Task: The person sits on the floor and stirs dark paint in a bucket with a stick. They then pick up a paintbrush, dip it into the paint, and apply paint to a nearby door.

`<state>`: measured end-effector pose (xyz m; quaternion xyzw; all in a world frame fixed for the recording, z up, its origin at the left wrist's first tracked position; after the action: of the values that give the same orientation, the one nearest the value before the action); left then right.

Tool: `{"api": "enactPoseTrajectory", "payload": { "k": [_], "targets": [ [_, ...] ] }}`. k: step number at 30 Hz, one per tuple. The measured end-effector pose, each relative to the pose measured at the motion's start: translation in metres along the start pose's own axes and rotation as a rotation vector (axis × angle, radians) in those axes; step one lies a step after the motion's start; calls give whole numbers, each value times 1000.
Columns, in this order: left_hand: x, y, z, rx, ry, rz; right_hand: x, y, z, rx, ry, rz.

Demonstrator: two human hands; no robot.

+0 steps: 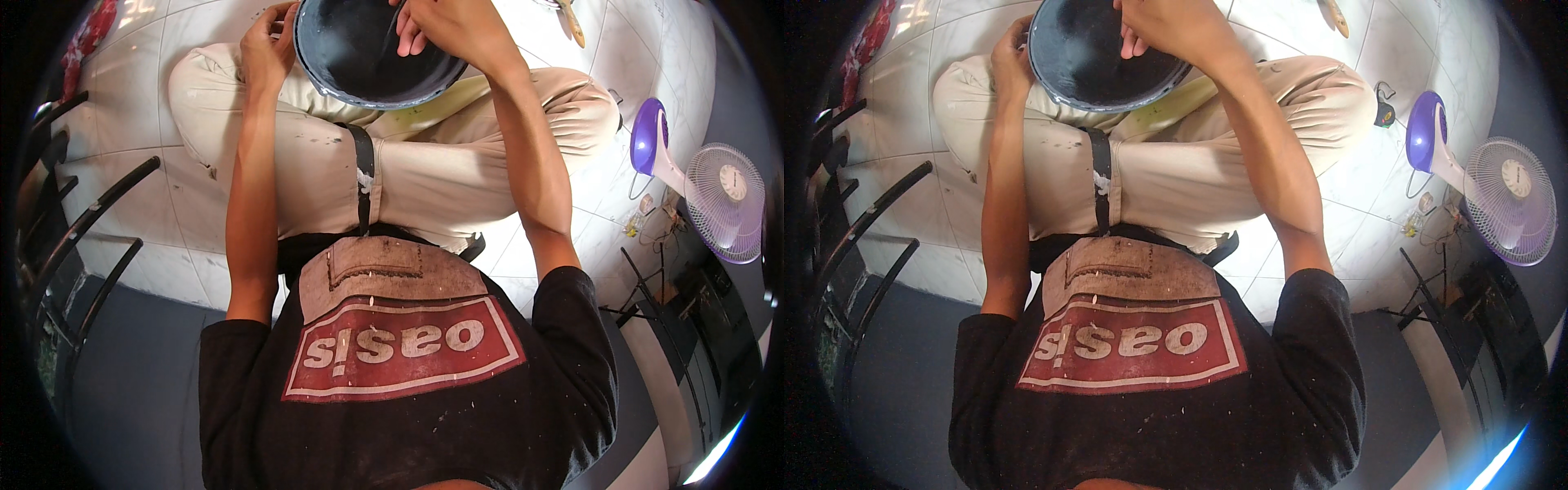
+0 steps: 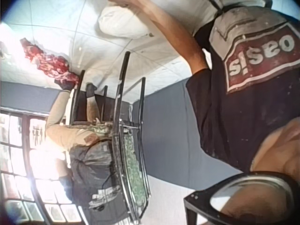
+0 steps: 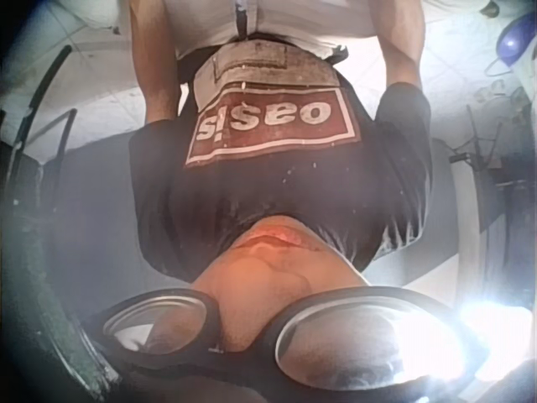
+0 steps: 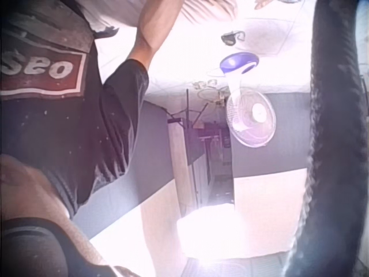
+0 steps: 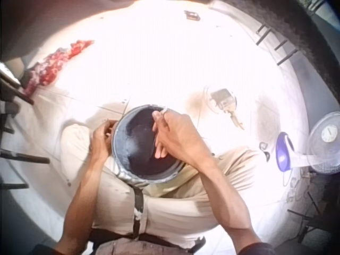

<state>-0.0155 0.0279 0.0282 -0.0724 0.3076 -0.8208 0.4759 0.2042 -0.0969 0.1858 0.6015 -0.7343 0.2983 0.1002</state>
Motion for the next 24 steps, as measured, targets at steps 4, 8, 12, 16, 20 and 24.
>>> {"api": "enactPoseTrajectory", "payload": {
  "k": [4, 8, 12, 16, 20, 24],
  "targets": [
    [0, 0, 0, -1, -19, -8, -8, -8, 6, -19, 93, -3],
    [-1, 3, -8, 123, 89, 33, -8, -22, 11, -63, 88, 35],
    [0, 3, -12, 75, 30, 13, -13, -37, 25, -249, 69, 62],
    [-1, 4, -23, 119, 14, 18, -27, -44, 47, -467, -53, -34],
    [0, 4, -18, 92, -6, 9, -31, -53, 55, -504, -27, 4],
    [0, 4, -15, 67, -28, 17, -37, -56, 60, -562, -95, -69]
  ]
}}
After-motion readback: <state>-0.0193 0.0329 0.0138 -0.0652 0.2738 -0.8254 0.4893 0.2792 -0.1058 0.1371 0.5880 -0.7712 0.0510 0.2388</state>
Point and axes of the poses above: each hand's wrist, its own x-axis away from the middle knuckle, its own y-axis out of the palm, z = x × y, the point moved 5 cm from there along -x, towards the middle knuckle, and after that the axes turned 13 degrees about y, right-handed, at the moved point
